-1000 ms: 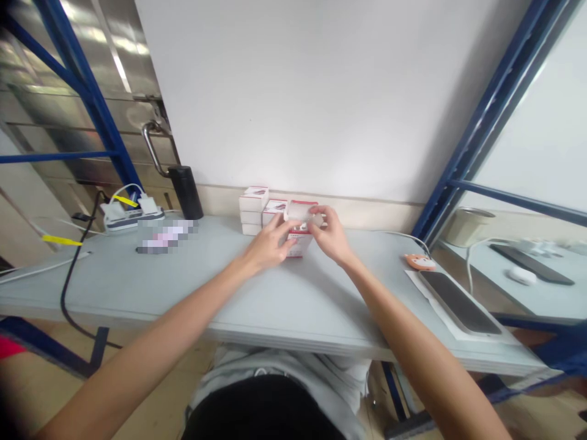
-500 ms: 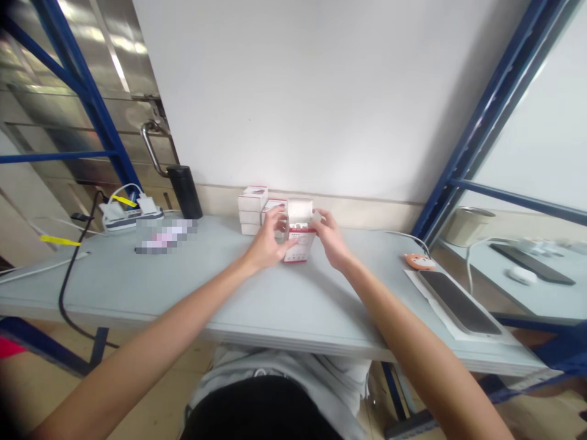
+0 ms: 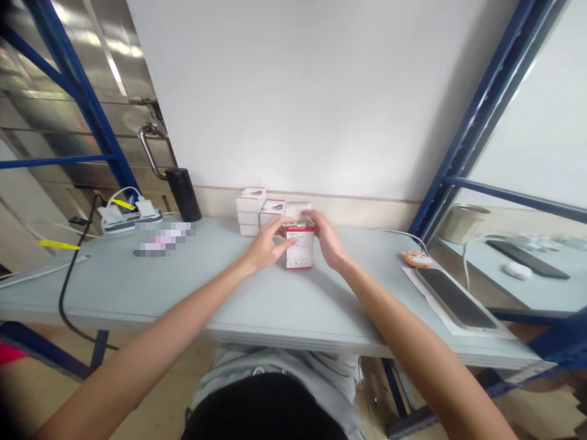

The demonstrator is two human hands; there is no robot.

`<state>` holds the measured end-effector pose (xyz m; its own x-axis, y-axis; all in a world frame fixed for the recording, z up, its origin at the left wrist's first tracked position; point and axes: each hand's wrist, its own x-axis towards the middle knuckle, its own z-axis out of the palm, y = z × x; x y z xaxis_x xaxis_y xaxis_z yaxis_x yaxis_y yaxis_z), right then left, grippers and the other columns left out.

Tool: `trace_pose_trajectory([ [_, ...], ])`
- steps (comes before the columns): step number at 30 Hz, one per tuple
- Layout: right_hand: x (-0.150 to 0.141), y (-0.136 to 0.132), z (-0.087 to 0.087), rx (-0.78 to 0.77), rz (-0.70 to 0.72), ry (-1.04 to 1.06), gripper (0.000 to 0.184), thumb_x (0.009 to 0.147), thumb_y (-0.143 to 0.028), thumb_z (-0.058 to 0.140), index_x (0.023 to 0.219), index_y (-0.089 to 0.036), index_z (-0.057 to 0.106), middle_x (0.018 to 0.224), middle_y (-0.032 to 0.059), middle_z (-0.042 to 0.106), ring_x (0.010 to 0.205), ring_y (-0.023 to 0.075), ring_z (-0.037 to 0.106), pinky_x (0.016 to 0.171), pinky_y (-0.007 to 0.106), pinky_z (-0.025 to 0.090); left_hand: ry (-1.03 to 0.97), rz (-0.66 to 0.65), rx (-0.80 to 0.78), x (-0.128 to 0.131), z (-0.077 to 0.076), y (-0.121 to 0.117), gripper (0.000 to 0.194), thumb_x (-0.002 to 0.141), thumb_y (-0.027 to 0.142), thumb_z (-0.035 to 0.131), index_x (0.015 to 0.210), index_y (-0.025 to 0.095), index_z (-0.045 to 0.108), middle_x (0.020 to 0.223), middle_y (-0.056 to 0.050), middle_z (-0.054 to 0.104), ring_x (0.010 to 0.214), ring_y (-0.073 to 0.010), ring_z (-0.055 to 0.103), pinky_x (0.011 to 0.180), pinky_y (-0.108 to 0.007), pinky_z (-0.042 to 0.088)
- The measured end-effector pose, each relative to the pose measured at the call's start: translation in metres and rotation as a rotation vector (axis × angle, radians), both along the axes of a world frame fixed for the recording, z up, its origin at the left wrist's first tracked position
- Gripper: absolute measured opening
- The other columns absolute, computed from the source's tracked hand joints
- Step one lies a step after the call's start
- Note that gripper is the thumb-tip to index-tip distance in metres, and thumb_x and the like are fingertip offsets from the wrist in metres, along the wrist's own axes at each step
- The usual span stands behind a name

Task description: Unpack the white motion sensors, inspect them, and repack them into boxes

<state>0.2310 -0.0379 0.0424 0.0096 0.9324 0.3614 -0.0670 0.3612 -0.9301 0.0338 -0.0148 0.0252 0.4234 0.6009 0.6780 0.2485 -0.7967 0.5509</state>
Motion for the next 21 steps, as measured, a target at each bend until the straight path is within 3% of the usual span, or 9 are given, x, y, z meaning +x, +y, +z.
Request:
trace_pose_trajectory([
  [3,0.000,0.001,-0.002,-0.041,0.042,0.004,0.024,0.088,-0.047,0.069,0.104,-0.030,0.065,0.106,-0.0003,0.072,0.101,0.0245,0.068,0.090,0.038,0.053,0.023,-0.013,0.007,-0.001,0.002,-0.002,0.035,0.094,0.027,0.068,0.129,0.027,0.064,0.129,-0.007,0.065,0.111,-0.0242,0.067,0.100,-0.042,0.056],
  [8,-0.003,-0.001,-0.001,0.050,0.004,0.065,0.063,0.085,-0.036,0.074,0.141,-0.039,0.047,0.108,-0.0024,0.072,0.100,0.0229,0.070,0.093,0.041,0.055,0.013,-0.019,0.017,-0.001,0.004,-0.004,0.029,0.094,0.027,0.068,0.123,0.026,0.064,0.129,-0.007,0.067,0.116,-0.0254,0.067,0.099,-0.042,0.058],
  [10,-0.004,-0.003,0.001,0.126,-0.019,0.011,0.064,0.089,-0.043,0.074,0.146,-0.038,0.045,0.109,-0.0005,0.071,0.104,0.0236,0.069,0.096,0.042,0.055,-0.002,-0.017,0.013,0.000,0.003,-0.002,0.029,0.095,0.027,0.068,0.123,0.025,0.063,0.129,-0.008,0.067,0.118,-0.0258,0.067,0.100,-0.043,0.058],
  [12,-0.005,-0.005,0.003,0.207,-0.040,-0.092,0.048,0.094,-0.055,0.069,0.136,-0.033,0.057,0.110,0.0026,0.072,0.107,0.0248,0.068,0.099,0.043,0.054,-0.021,-0.015,0.001,0.001,-0.002,0.002,0.029,0.096,0.027,0.068,0.123,0.025,0.061,0.129,-0.009,0.068,0.118,-0.0259,0.067,0.100,-0.043,0.057],
  [14,-0.006,-0.005,0.003,0.246,-0.068,-0.177,0.040,0.095,-0.063,0.064,0.113,-0.028,0.067,0.109,0.0046,0.073,0.105,0.0249,0.068,0.098,0.042,0.053,-0.064,-0.010,-0.031,0.004,-0.008,0.006,0.034,0.096,0.029,0.069,0.127,0.024,0.056,0.129,-0.011,0.068,0.113,-0.0257,0.070,0.099,-0.045,0.058],
  [17,-0.007,-0.004,0.003,0.242,-0.132,-0.191,0.039,0.094,-0.064,0.065,0.097,-0.026,0.066,0.102,0.0037,0.072,0.093,0.0220,0.067,0.088,0.039,0.054,-0.158,-0.009,-0.095,0.006,-0.017,0.012,0.054,0.094,0.034,0.074,0.137,0.024,0.043,0.137,-0.015,0.063,0.105,-0.0245,0.073,0.095,-0.046,0.060],
  [19,-0.008,-0.004,0.003,0.245,-0.152,-0.186,0.037,0.091,-0.063,0.069,0.095,-0.026,0.064,0.098,0.0026,0.071,0.086,0.0205,0.065,0.081,0.037,0.053,-0.173,-0.027,-0.085,0.006,-0.019,0.014,0.064,0.094,0.034,0.074,0.146,0.026,0.037,0.147,-0.017,0.057,0.111,-0.0252,0.072,0.098,-0.046,0.059],
  [21,-0.007,-0.003,0.003,0.241,-0.133,-0.184,0.038,0.090,-0.063,0.071,0.092,-0.026,0.063,0.093,0.0024,0.071,0.083,0.0205,0.065,0.077,0.036,0.052,-0.126,-0.040,-0.031,0.004,-0.016,0.013,0.062,0.096,0.031,0.071,0.150,0.029,0.039,0.151,-0.015,0.055,0.125,-0.0266,0.067,0.106,-0.047,0.056],
])
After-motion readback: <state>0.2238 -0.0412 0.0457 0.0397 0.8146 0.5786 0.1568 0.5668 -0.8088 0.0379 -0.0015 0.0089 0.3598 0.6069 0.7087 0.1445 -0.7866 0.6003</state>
